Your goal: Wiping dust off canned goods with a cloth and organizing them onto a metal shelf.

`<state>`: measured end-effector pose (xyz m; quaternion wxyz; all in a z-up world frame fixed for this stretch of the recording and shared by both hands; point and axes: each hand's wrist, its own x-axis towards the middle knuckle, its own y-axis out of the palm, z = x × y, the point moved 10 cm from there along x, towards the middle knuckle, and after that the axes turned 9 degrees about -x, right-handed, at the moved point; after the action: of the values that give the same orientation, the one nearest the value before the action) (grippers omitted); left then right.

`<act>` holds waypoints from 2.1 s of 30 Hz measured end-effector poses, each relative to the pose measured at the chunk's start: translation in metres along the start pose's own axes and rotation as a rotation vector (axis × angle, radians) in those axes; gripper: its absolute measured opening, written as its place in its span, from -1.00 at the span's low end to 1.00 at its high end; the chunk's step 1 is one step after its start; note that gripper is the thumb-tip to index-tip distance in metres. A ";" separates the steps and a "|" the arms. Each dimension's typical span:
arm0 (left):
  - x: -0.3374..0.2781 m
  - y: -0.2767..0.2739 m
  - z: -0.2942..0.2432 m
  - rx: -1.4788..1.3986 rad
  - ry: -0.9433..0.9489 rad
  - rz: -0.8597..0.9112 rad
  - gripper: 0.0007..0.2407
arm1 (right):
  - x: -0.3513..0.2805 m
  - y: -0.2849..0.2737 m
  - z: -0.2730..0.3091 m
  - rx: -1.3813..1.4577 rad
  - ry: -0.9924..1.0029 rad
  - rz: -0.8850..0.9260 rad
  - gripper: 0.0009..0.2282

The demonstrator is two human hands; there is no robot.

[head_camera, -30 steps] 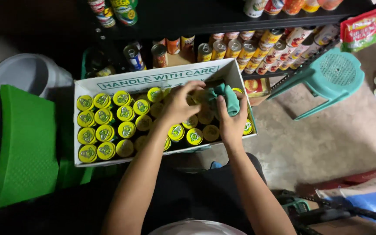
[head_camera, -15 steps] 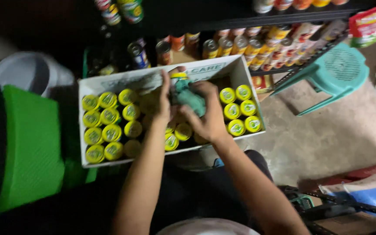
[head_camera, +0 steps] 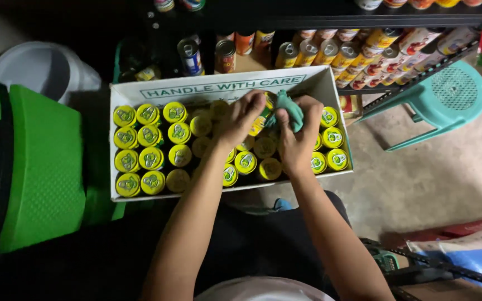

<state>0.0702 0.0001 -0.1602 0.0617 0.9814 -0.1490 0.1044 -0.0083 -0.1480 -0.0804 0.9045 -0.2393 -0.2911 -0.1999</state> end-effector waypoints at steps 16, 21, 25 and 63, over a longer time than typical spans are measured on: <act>-0.007 0.023 -0.058 0.054 -0.037 0.067 -0.53 | 0.000 -0.001 0.033 -0.149 -0.158 0.021 -0.83; 0.003 0.016 -0.033 -0.119 0.102 -0.030 -0.52 | -0.001 0.000 0.031 -0.164 -0.154 0.059 -0.82; 0.000 -0.001 -0.048 -0.039 0.111 -0.067 -0.55 | -0.022 0.018 0.053 -0.228 -0.300 0.251 -0.80; 0.002 0.013 -0.013 0.023 -0.066 0.039 -0.56 | 0.000 -0.005 0.030 -0.055 -0.118 0.046 -0.83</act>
<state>0.0662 -0.0107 -0.1456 0.0435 0.9819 -0.1687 0.0747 -0.0237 -0.1351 -0.0575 0.8832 -0.2821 -0.3325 -0.1726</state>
